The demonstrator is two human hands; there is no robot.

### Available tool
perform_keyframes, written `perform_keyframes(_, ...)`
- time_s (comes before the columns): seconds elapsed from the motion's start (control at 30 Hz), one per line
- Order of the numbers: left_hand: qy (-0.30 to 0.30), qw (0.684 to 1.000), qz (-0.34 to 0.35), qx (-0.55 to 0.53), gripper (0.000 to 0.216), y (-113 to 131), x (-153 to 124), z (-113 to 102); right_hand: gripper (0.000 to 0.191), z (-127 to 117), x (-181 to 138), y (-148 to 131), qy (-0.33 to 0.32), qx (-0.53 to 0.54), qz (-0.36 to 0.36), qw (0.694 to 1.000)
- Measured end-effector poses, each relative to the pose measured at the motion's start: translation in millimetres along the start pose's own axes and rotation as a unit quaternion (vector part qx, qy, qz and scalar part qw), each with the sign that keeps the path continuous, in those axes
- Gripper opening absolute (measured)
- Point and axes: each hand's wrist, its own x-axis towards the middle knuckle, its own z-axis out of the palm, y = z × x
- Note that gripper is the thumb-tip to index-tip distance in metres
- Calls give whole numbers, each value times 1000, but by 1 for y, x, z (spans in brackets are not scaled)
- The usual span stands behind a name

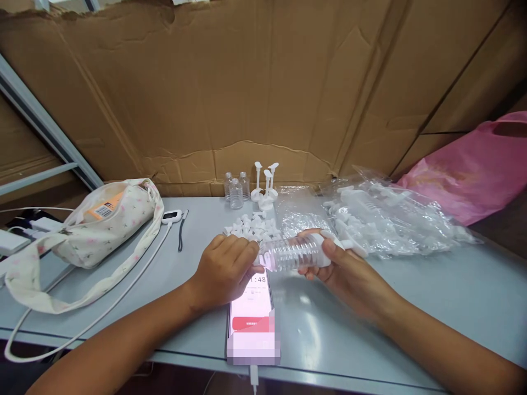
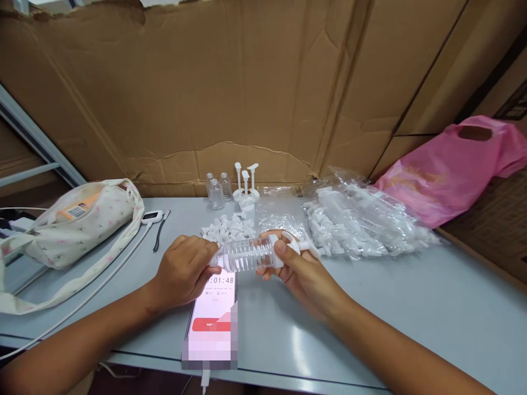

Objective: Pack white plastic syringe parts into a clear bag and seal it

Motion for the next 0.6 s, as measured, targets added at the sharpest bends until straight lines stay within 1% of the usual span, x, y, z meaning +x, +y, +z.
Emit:
perform_keyframes(0.1, -26, 999, -15, -31, 30, 1, 0, -3, 27, 0, -2, 2, -13, 14, 5, 1000)
perform_keyframes(0.2, -54, 990, -61, -118, 35, 2, 1, -6, 29, -2, -2, 4, -24, 14, 8, 1000)
perform_keyframes(0.33, -115, 951, -134, -254, 36, 1, 0, -10, 32, -2, -2, 3, -24, 1, 8, 1000)
perform_keyframes(0.43, -145, 919, -187, -315, 37, 2, -1, -13, 33, -2, -3, 3, -23, -18, 2, 1000)
perform_keyframes(0.47, -154, 902, -213, -343, 38, 3, -1, -12, 34, -3, -4, 3, -25, -32, -11, 999)
perform_keyframes(0.5, -160, 875, -249, -383, 41, 4, -1, -11, 35, -4, -6, 3, -31, -55, -27, 998)
perform_keyframes(0.53, -163, 838, -293, -430, 45, 5, -1, -10, 36, -5, -7, 3, -41, -85, -46, 994)
perform_keyframes(0.6, -163, 753, -376, -515, 51, 7, 0, -6, 37, -8, -10, 3, -60, -144, -82, 984)
